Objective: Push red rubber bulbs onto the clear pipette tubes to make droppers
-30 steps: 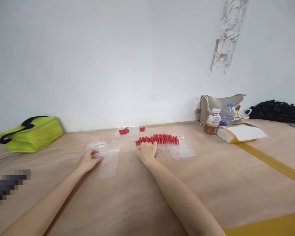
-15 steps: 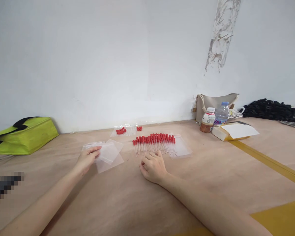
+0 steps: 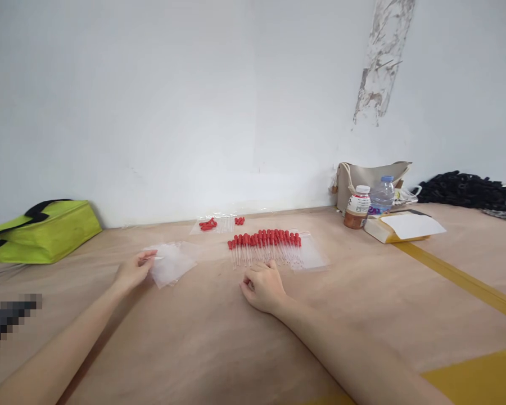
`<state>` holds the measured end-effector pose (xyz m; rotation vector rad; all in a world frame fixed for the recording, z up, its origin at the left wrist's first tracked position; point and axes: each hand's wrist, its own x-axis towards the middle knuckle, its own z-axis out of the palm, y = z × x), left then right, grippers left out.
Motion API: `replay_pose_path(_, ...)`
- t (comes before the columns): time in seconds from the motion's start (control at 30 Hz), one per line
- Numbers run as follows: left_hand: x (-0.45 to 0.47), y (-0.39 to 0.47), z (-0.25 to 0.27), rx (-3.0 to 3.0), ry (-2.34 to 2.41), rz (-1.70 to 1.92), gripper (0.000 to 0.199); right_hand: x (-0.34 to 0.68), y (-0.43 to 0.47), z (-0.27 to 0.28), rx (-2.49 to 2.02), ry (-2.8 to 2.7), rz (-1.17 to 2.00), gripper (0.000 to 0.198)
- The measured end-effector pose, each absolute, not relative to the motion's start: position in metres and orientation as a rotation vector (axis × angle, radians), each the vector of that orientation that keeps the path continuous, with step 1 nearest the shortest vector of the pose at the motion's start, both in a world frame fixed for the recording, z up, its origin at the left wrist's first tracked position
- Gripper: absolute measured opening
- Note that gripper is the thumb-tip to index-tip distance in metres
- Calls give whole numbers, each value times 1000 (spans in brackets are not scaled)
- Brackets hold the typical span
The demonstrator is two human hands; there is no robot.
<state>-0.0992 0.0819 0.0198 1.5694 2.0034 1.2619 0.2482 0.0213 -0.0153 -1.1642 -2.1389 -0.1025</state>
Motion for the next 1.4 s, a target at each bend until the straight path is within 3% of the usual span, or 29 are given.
replay_pose_path(0.17,-101,80,32,1446,2040,1461,36,249,19,-13,-1189,-2153,-74,15)
replay_pose_path(0.27,-86,71,50,1439,1716,1610,40,249,19,-12,-1185,-2128,-45,15)
replay_pose_path(0.37,-61,56,63,1583,1435,1387,42,250,21,-12,-1159,-2025,59,12)
replay_pose_path(0.57,-1,24,41,2027,1060,552,54,259,16,-8,-1069,-1990,433,19)
replay_pose_path(0.73,25,0,29,2586,1131,534,34,265,8,-8,-1095,-2129,548,16)
replay_pose_path(0.9,25,-29,16,2548,1246,209,65,269,5,-8,-960,-2268,544,15)
replay_pose_path(1.4,24,-28,1,2594,1147,291,69,270,-5,-5,-630,-2501,348,32)
